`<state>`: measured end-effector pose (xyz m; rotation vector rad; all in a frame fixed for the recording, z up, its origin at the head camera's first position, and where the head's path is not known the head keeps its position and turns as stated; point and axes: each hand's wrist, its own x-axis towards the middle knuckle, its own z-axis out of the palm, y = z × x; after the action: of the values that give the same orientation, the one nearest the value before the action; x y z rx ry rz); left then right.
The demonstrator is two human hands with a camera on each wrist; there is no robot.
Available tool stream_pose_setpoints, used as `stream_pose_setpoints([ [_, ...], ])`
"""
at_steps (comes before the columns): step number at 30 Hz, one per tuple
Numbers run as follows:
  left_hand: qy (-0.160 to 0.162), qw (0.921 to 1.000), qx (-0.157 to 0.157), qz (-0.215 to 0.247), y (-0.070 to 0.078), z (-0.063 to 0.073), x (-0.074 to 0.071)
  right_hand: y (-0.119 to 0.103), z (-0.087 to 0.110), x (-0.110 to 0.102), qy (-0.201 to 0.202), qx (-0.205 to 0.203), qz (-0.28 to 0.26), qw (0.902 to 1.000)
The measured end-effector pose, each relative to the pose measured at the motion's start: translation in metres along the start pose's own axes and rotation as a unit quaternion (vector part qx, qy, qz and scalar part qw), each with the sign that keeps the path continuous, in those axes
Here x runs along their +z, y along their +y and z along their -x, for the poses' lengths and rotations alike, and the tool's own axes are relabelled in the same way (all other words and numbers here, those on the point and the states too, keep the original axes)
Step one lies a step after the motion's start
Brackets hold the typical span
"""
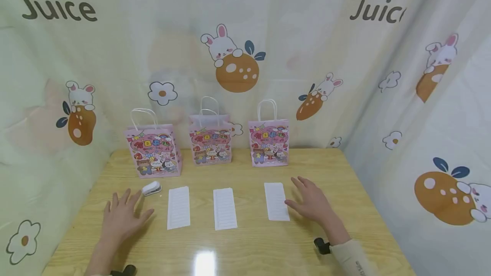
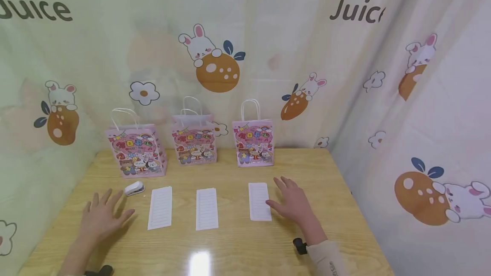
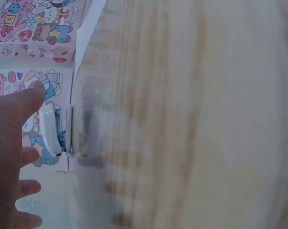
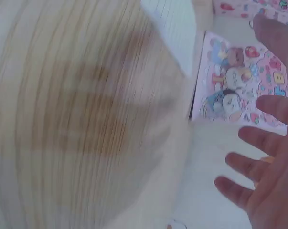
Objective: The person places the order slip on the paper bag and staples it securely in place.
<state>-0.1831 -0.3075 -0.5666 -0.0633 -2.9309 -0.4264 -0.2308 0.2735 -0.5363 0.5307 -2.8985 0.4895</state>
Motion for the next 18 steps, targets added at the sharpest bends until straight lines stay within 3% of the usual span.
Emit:
stream_pose_setpoints([
  [5, 0.012, 0.9998, 0.013, 0.005, 0.003, 0.000, 0.003, -0.018, -0.006, 0.013, 0.011, 0.012, -0.050, 0.9986],
  [10, 0.025, 0.9994, 0.020, 0.009, 0.004, 0.004, 0.007, -0.043, -0.017, 0.029, 0.021, -0.019, -0.077, 0.9966],
  [14, 0.035, 0.9990, 0.018, 0.021, 0.004, 0.005, 0.008, -0.069, -0.039, 0.041, 0.032, -0.048, -0.109, 0.9924],
  [18, 0.028, 0.9989, 0.014, 0.036, 0.005, 0.006, 0.007, -0.099, -0.065, 0.054, 0.016, -0.064, -0.132, 0.9891],
])
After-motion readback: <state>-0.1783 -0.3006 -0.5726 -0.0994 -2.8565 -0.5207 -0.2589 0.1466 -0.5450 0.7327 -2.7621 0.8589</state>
